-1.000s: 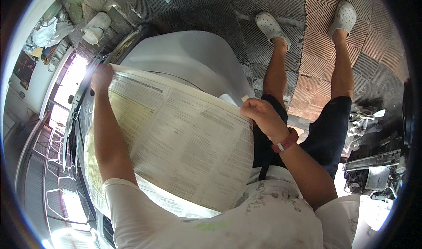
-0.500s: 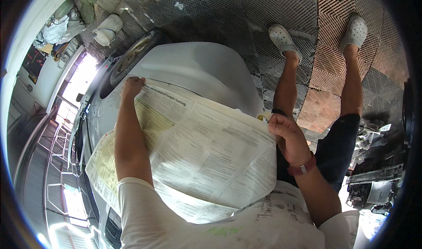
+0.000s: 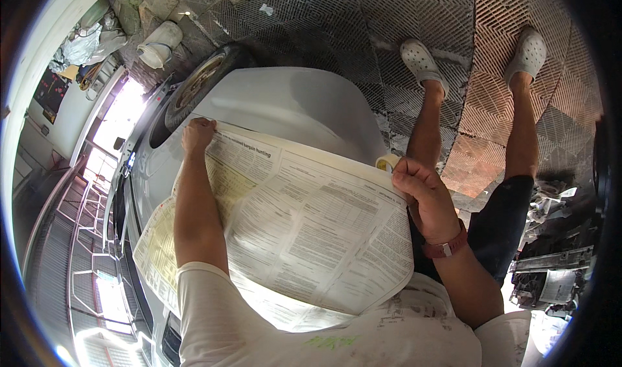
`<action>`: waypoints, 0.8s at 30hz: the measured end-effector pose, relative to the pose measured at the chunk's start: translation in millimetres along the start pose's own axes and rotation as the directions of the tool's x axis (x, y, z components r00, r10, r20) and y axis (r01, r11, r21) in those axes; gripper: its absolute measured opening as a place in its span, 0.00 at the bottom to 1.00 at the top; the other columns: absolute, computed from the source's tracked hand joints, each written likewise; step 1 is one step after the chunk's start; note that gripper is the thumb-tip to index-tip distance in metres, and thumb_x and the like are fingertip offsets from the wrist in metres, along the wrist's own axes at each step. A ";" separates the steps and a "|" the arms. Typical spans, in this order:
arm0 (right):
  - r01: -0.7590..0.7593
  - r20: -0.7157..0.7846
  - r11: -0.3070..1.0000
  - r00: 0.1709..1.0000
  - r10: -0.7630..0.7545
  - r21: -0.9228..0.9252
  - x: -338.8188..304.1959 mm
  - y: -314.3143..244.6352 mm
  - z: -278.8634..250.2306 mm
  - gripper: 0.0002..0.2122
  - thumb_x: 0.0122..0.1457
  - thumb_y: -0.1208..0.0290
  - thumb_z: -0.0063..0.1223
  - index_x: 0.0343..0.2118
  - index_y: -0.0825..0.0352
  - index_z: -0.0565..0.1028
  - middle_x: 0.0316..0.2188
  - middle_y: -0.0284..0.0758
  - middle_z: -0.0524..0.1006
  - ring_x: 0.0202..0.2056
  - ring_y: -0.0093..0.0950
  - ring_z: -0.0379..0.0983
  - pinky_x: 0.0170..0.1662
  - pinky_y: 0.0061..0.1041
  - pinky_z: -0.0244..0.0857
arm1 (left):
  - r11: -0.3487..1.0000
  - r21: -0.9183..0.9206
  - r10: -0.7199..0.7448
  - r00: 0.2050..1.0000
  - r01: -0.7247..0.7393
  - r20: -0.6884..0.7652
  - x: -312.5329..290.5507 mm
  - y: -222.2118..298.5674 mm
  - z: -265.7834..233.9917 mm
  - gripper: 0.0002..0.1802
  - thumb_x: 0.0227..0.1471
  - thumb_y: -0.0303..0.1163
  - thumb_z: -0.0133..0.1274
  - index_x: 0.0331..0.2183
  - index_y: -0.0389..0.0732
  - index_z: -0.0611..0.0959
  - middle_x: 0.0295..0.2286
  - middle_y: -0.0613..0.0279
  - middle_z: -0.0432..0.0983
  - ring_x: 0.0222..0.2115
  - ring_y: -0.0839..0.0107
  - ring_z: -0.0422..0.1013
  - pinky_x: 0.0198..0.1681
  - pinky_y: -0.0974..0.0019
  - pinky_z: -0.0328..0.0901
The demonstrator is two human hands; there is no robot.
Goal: The person tapes newspaper sheets onto a car bumper and other body panels using masking tape. They smooth the paper, tear tape, and secure edges around the bumper and door area.
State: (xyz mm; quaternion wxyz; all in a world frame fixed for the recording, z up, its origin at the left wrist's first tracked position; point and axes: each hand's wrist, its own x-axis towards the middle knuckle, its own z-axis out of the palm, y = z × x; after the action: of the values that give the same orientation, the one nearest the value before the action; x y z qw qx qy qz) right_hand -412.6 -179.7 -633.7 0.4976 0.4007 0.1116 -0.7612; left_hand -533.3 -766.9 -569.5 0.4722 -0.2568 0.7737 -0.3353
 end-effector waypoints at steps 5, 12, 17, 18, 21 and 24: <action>-0.050 -0.052 0.998 0.998 0.048 -0.041 0.7 7.4 2.7 0.09 0.71 0.64 0.55 0.32 0.60 0.76 0.25 0.16 0.69 0.27 0.09 0.60 0.31 0.15 0.53 | 1.000 0.024 0.013 0.999 -0.012 -0.045 -7.5 8.5 -3.8 0.17 0.55 0.53 0.67 0.41 0.56 0.95 0.42 0.57 0.89 0.46 0.52 0.84 0.54 0.50 0.75; -0.064 -0.031 0.994 0.998 0.061 -0.084 -1.9 18.1 2.9 0.09 0.71 0.63 0.55 0.33 0.59 0.77 0.26 0.16 0.70 0.28 0.09 0.61 0.33 0.15 0.56 | 0.998 0.043 0.056 0.992 -0.051 -0.115 -13.2 16.5 -3.4 0.15 0.54 0.51 0.67 0.40 0.56 0.95 0.41 0.59 0.89 0.45 0.52 0.84 0.53 0.49 0.75; -0.034 -0.044 0.994 0.999 0.029 -0.108 1.3 13.0 4.4 0.09 0.72 0.62 0.55 0.34 0.60 0.77 0.27 0.17 0.70 0.28 0.09 0.61 0.32 0.14 0.55 | 0.999 0.026 0.028 0.994 -0.025 -0.108 -18.7 24.7 -7.2 0.15 0.54 0.51 0.67 0.40 0.56 0.95 0.42 0.60 0.89 0.45 0.53 0.84 0.52 0.49 0.75; -0.027 -0.047 0.993 0.999 0.022 -0.114 2.1 10.3 4.8 0.10 0.72 0.62 0.55 0.34 0.60 0.77 0.27 0.17 0.70 0.28 0.09 0.61 0.32 0.15 0.55 | 1.000 0.025 0.019 0.994 -0.017 -0.107 -20.2 26.7 -8.4 0.15 0.55 0.51 0.67 0.40 0.56 0.95 0.42 0.60 0.89 0.45 0.53 0.84 0.52 0.49 0.75; -0.045 -0.065 0.993 0.997 0.038 -0.107 3.0 0.3 8.2 0.10 0.72 0.62 0.55 0.34 0.61 0.77 0.26 0.16 0.69 0.28 0.08 0.60 0.31 0.15 0.54 | 0.998 0.052 0.039 0.992 -0.033 -0.120 -20.8 26.2 -6.7 0.15 0.55 0.51 0.67 0.40 0.56 0.95 0.43 0.60 0.89 0.45 0.53 0.84 0.52 0.49 0.76; -0.019 -0.039 0.995 0.999 0.015 -0.096 6.8 0.9 6.4 0.10 0.72 0.62 0.54 0.33 0.61 0.76 0.25 0.16 0.68 0.27 0.09 0.59 0.31 0.16 0.52 | 0.997 0.067 0.047 0.992 -0.040 -0.114 -19.5 23.5 -5.6 0.15 0.55 0.50 0.67 0.41 0.55 0.95 0.43 0.60 0.89 0.45 0.53 0.84 0.52 0.49 0.76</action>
State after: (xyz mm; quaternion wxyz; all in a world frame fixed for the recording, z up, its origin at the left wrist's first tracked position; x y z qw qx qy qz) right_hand -416.4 -188.4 -634.2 0.5205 0.3919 0.1541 -0.7428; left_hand -532.0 -736.3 -574.7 0.4418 -0.2045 0.7940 -0.3639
